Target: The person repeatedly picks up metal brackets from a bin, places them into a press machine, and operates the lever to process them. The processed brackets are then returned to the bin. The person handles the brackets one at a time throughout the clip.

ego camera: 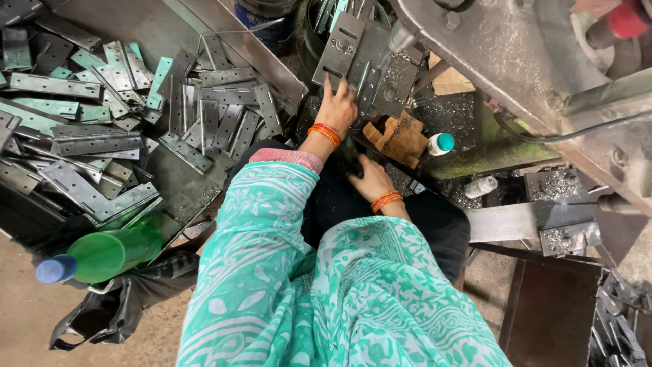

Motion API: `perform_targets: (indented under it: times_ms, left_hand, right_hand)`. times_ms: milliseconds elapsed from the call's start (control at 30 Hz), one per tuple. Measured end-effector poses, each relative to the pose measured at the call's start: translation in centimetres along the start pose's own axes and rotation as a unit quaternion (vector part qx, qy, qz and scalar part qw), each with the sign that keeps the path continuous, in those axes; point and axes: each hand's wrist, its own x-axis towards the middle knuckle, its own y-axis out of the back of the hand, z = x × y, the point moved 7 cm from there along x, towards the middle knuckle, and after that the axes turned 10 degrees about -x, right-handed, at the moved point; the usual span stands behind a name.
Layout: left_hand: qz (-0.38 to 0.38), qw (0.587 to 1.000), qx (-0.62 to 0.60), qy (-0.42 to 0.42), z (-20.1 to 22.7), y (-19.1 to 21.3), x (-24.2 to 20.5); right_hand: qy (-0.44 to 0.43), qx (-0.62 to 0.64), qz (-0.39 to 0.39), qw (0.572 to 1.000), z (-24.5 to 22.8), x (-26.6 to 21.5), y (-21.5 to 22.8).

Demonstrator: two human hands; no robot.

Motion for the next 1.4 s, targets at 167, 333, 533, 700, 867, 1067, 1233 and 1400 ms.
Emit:
perform_targets:
  times_ms: [167, 333, 533, 700, 867, 1067, 1233, 1400]
  left_hand:
    - [0.027, 0.998, -0.057, -0.013, 0.2, 0.5, 0.2]
    - [0.131, 0.968, -0.211, 0.047, -2.5, 2.9, 0.0]
    - [-0.215, 0.972, -0.083, 0.038, -0.5, 0.1, -0.4]
    - [-0.178, 0.983, -0.048, 0.024, 0.1, -0.1, -0.3]
    - [-0.11, 0.994, -0.005, -0.01, 0.9, -0.8, 0.2]
    - [0.077, 0.992, -0.097, -0.008, 0.1, 3.3, 0.7]
    - [0.18, 0.924, -0.332, 0.064, -3.8, 5.1, -0.2]
    - [0.191, 0.793, -0.565, 0.125, -5.4, 1.4, 0.9]
  right_hand:
    - [0.044, 0.088, 0.045, 0.994, 0.8, -0.4, 0.0]
    - [0.029, 0.113, 0.088, 0.989, 2.2, 0.5, 1.9]
    - [0.03, 0.151, 0.081, 0.985, 1.7, 1.4, 2.5]
    - [0.008, 0.181, 0.054, 0.982, 1.8, 1.3, 2.1]
    - [0.014, 0.176, 0.052, 0.983, 1.9, 1.5, 2.1]
    - [0.005, 0.255, 0.109, 0.961, 4.3, 2.1, 2.5]
    - [-0.011, 0.373, 0.192, 0.908, 7.7, 4.4, 3.2]
    - [-0.033, 0.567, 0.231, 0.79, 9.8, 6.4, 3.0]
